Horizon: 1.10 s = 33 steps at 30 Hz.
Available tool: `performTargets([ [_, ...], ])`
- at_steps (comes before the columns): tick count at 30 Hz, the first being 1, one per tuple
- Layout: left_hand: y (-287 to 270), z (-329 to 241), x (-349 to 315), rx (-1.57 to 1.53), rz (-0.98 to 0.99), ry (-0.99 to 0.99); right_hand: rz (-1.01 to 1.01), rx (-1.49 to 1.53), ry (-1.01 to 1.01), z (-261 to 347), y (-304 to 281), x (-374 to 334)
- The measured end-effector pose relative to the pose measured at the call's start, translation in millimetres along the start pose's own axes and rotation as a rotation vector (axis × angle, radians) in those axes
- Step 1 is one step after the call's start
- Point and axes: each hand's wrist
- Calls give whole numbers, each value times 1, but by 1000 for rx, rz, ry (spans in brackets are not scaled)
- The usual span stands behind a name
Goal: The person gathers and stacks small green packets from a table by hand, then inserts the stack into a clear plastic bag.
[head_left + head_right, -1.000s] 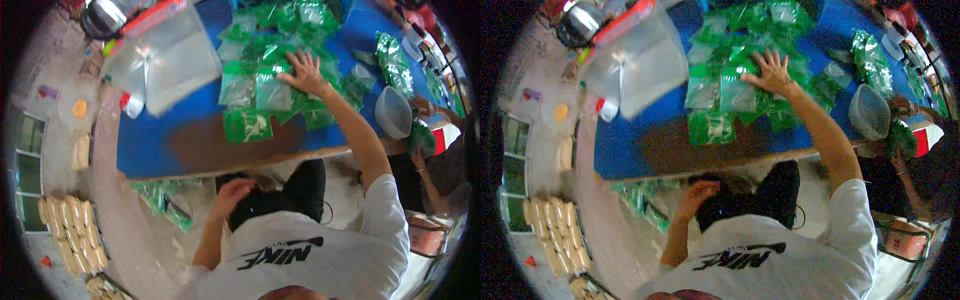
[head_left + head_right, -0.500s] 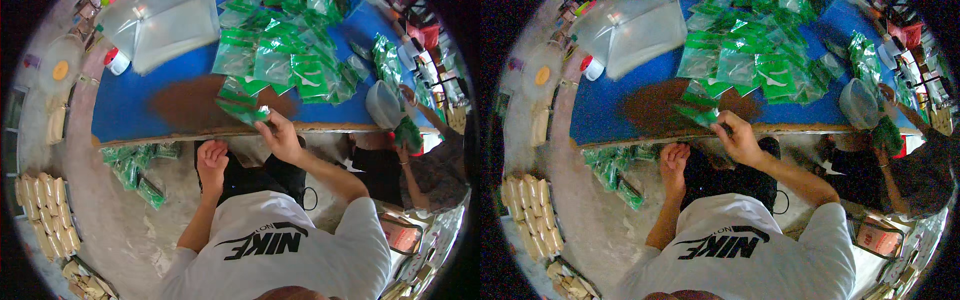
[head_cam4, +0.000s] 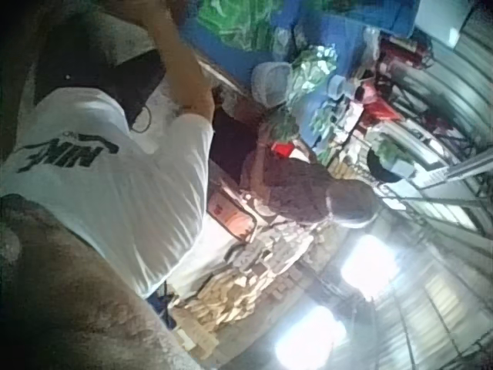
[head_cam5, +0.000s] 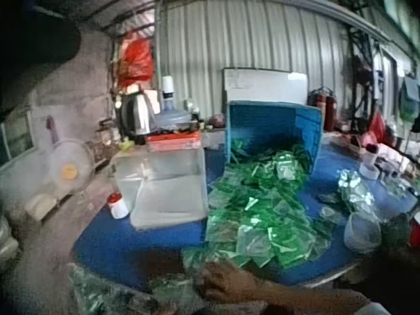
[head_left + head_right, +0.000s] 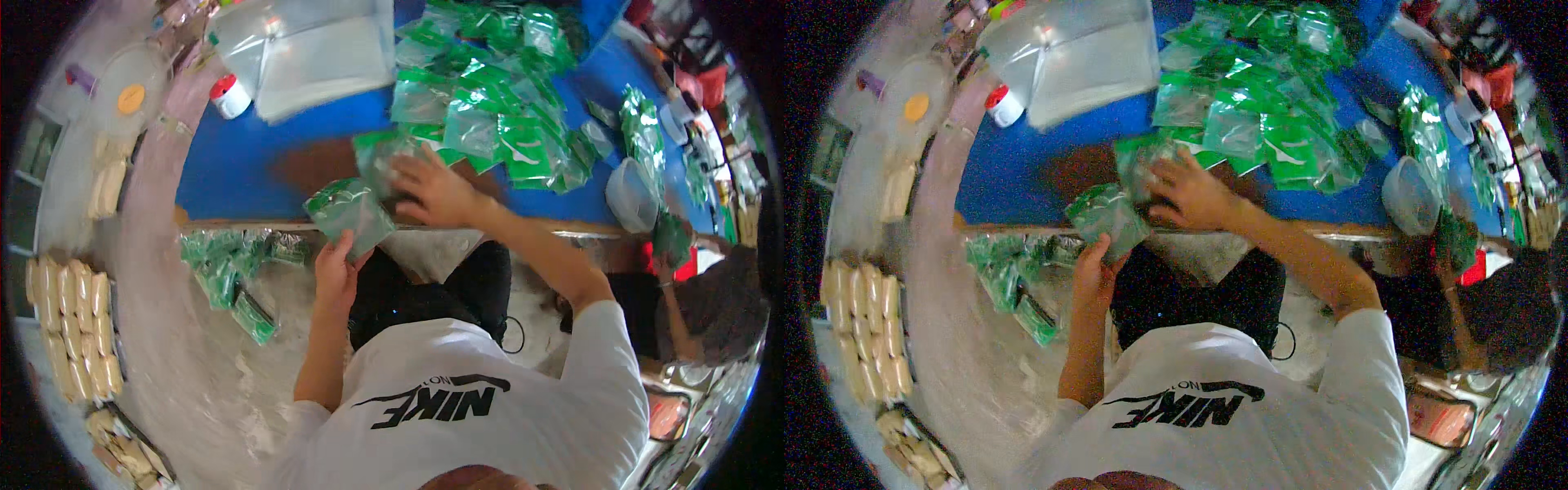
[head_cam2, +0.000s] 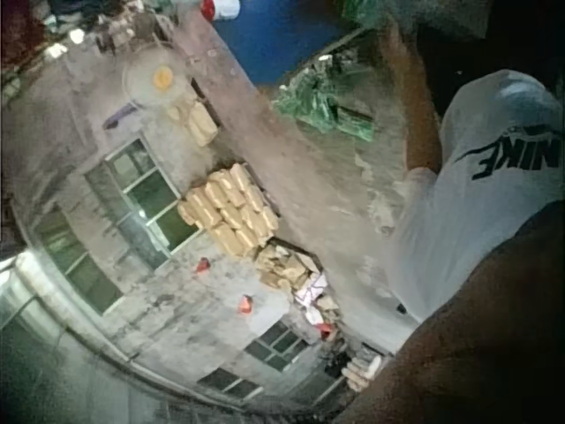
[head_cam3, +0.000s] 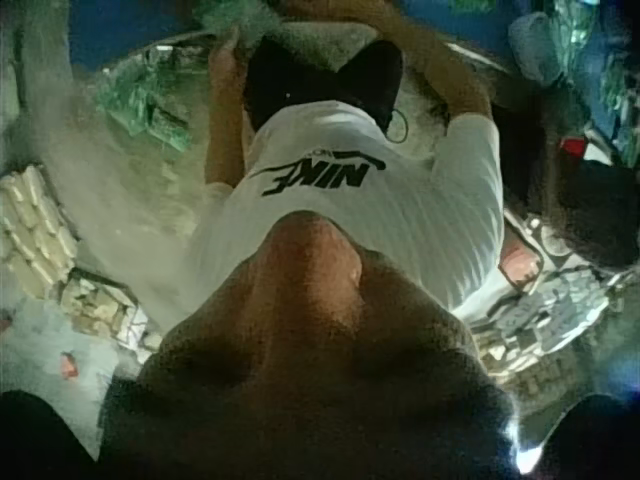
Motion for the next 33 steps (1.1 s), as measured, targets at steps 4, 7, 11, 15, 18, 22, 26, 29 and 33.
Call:
performTargets([
  [4,-6,17,-5,160,42,26,271,457,-49,18,4,-33],
  [7,-9,22,-6,222,9,74,-140,-23,279,0,-20,-22],
  [11,-38,32,-5,14,117,-100,-51,-9,148,-1,2,-55],
  [15,-39,30,-18,-123,238,-341,-130,113,68,15,5,-74],
  [18,-41,38,-18,-223,322,-275,-455,555,369,44,10,-72],
  [22,-7,32,-20,-283,346,-284,-246,1393,885,76,2,-64],
  [26,-17,41,-16,16,126,-56,186,1032,759,44,-24,-37],
  [29,-23,33,-19,73,114,95,-343,122,210,-3,-11,-22],
  [33,-29,18,-31,-16,57,21,-91,28,-28,12,2,8],
])
Point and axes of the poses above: each hand's wrist, its own x-axis towards the middle knuckle, its own y-axis out of the palm, z = x × y, and after that the axes turned 13 degrees about y, right-handed
